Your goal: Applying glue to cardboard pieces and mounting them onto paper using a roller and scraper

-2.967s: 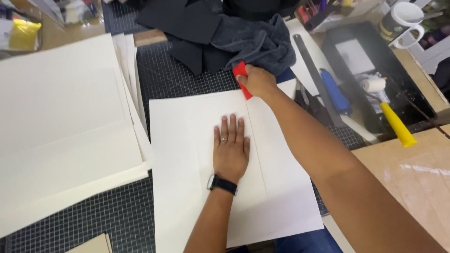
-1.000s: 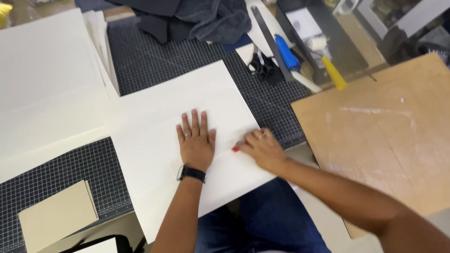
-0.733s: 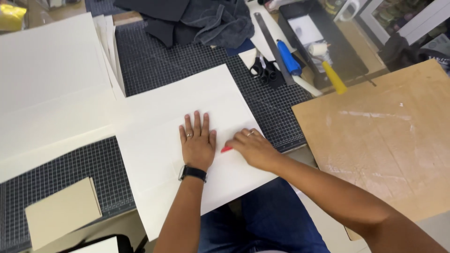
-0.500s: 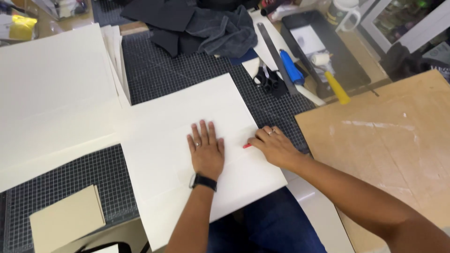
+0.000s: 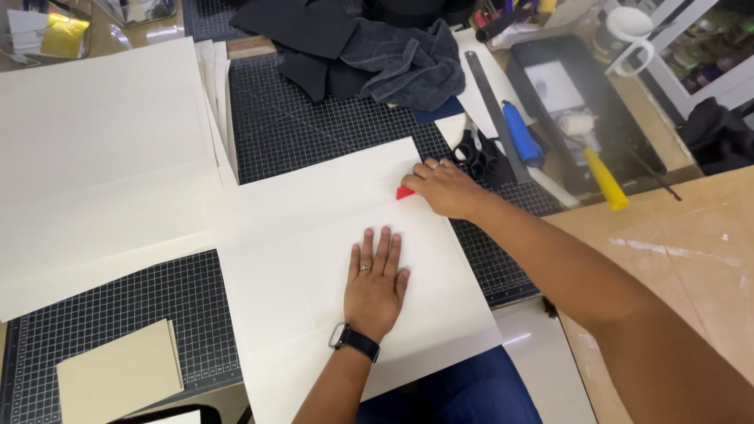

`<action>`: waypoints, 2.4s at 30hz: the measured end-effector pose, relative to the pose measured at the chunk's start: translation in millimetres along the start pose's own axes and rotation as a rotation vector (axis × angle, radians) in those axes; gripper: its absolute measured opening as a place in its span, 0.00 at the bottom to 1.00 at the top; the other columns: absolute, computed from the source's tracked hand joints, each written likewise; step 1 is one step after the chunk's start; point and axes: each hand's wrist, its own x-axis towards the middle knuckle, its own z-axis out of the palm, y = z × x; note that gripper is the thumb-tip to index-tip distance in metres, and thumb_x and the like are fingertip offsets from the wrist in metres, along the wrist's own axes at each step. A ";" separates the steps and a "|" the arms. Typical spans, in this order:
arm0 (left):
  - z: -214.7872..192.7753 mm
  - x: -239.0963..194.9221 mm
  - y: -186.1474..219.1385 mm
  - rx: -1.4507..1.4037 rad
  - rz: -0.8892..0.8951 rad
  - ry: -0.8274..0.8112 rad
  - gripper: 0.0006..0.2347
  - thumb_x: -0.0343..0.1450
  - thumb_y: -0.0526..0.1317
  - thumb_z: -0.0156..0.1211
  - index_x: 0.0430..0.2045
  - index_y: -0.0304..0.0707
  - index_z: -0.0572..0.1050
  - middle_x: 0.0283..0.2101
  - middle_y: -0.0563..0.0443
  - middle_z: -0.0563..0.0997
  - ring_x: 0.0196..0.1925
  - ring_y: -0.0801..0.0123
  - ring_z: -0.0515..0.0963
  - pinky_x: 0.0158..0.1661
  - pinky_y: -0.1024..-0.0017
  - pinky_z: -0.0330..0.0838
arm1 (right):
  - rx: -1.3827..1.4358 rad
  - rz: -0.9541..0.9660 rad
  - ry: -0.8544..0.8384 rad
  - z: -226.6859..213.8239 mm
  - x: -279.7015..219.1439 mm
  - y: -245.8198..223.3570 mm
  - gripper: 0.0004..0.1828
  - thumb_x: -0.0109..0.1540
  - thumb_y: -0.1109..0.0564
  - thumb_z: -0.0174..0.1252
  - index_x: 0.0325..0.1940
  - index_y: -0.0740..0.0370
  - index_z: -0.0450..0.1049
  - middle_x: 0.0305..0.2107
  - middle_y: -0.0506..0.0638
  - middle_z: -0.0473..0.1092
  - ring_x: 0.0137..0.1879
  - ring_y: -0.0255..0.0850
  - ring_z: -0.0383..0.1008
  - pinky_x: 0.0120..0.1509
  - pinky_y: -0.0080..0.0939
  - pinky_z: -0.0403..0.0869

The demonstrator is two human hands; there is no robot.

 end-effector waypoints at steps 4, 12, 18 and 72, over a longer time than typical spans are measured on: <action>-5.3 1.4 -0.9 -0.035 0.007 -0.011 0.27 0.80 0.52 0.20 0.76 0.49 0.34 0.80 0.54 0.27 0.80 0.51 0.22 0.74 0.54 0.17 | -0.038 0.010 -0.071 -7.6 8.0 -9.0 0.17 0.70 0.55 0.44 0.63 0.42 0.65 0.50 0.48 0.67 0.62 0.48 0.65 0.63 0.51 0.64; -4.8 -0.8 -1.9 -0.045 0.004 -0.012 0.27 0.80 0.52 0.20 0.76 0.49 0.33 0.80 0.54 0.27 0.80 0.52 0.23 0.74 0.54 0.17 | 0.012 -0.019 -0.081 -12.2 25.8 -52.9 0.23 0.65 0.62 0.46 0.63 0.43 0.64 0.50 0.47 0.66 0.60 0.49 0.63 0.61 0.52 0.63; 0.5 -1.1 -2.0 -0.040 0.013 0.018 0.27 0.80 0.52 0.21 0.76 0.48 0.34 0.80 0.54 0.29 0.80 0.52 0.24 0.74 0.54 0.18 | 0.054 -0.015 0.013 -9.9 22.6 -62.8 0.21 0.65 0.62 0.47 0.62 0.46 0.66 0.48 0.48 0.66 0.58 0.49 0.63 0.60 0.53 0.63; 154.6 -174.3 -5.2 -2.259 -0.906 0.254 0.19 0.69 0.34 0.63 0.56 0.40 0.71 0.55 0.44 0.79 0.49 0.39 0.85 0.41 0.45 0.79 | 0.445 0.272 -0.091 -39.9 52.8 -43.8 0.14 0.70 0.51 0.45 0.57 0.57 0.64 0.53 0.60 0.68 0.60 0.56 0.67 0.56 0.60 0.69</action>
